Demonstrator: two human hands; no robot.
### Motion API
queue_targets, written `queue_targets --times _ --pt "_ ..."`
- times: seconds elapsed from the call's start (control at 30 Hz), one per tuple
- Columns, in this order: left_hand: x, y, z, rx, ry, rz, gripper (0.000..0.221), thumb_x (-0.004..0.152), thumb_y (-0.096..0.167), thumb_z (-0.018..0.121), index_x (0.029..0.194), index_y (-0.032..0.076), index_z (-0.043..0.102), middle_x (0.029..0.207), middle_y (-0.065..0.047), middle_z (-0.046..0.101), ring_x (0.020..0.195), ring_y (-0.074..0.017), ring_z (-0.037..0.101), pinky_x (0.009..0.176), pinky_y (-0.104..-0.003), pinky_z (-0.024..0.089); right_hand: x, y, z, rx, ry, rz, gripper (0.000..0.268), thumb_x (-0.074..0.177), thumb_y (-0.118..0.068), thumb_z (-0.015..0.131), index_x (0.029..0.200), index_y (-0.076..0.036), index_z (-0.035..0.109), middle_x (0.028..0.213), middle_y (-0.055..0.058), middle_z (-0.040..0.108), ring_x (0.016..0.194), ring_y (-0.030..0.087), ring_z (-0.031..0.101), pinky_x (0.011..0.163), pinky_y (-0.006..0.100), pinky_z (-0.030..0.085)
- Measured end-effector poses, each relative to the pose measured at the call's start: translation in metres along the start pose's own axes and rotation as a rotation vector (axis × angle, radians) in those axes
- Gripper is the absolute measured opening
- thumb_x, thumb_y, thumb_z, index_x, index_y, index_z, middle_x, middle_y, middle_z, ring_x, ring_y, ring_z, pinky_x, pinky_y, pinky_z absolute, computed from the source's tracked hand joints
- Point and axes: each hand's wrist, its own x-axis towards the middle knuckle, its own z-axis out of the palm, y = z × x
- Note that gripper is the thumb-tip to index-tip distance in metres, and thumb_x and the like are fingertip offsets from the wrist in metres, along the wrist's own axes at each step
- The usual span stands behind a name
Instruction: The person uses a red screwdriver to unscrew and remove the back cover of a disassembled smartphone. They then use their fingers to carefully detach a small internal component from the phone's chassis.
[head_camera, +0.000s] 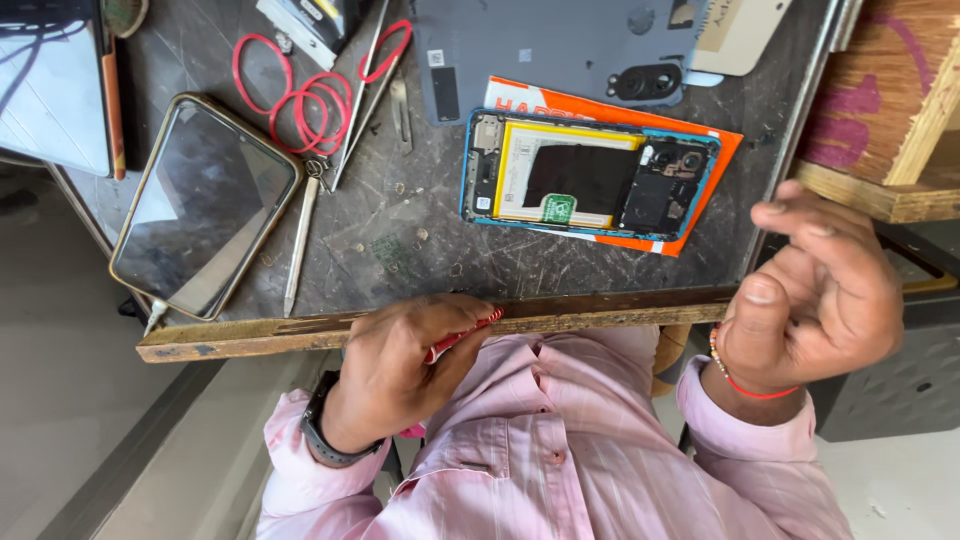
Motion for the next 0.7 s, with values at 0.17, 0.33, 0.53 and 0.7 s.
queue_targets --times 0.17,0.33,0.53,0.7 --pt "0.007 0.007 0.014 0.017 -0.013 0.137 0.034 0.093 -0.005 0.079 0.112 0.003 0.051 0.106 -0.015 0.074 0.094 -0.0276 0.078 0.078 -0.036 0.063 -0.016 0.008 -0.004 0.091 0.132 -0.017 0.028 0.105 -0.015 0.066 0.127 0.001 0.058 0.102 0.02 0.07 0.086 0.024 0.068 0.085 0.041 0.062" --pt "0.015 0.01 0.026 0.073 -0.07 0.141 0.034 0.091 -0.005 0.078 0.114 0.002 0.053 0.109 -0.016 0.073 0.095 -0.0298 0.076 0.082 -0.038 0.063 -0.017 0.009 -0.006 0.141 0.18 -0.022 0.026 0.105 -0.014 0.065 0.125 0.0 0.058 0.097 0.018 0.068 0.083 0.023 0.067 0.078 0.04 0.064" --pt "-0.003 0.01 0.028 -0.21 0.122 0.008 0.038 0.091 -0.008 0.078 0.113 0.004 0.05 0.107 -0.016 0.074 0.101 -0.0237 0.077 0.086 -0.033 0.063 -0.013 -0.006 -0.001 0.217 0.038 0.062 0.024 0.103 -0.019 0.069 0.113 0.001 0.064 0.104 0.014 0.07 0.087 0.022 0.069 0.078 0.037 0.062" --pt "-0.018 0.002 0.041 -0.624 0.247 -0.218 0.037 0.097 -0.014 0.069 0.121 0.001 0.045 0.116 -0.022 0.07 0.107 -0.0235 0.073 0.097 -0.041 0.063 0.008 -0.032 0.004 0.124 -0.503 0.078 0.033 0.088 -0.023 0.082 0.11 0.0 0.071 0.111 0.015 0.073 0.098 0.025 0.073 0.08 0.034 0.06"
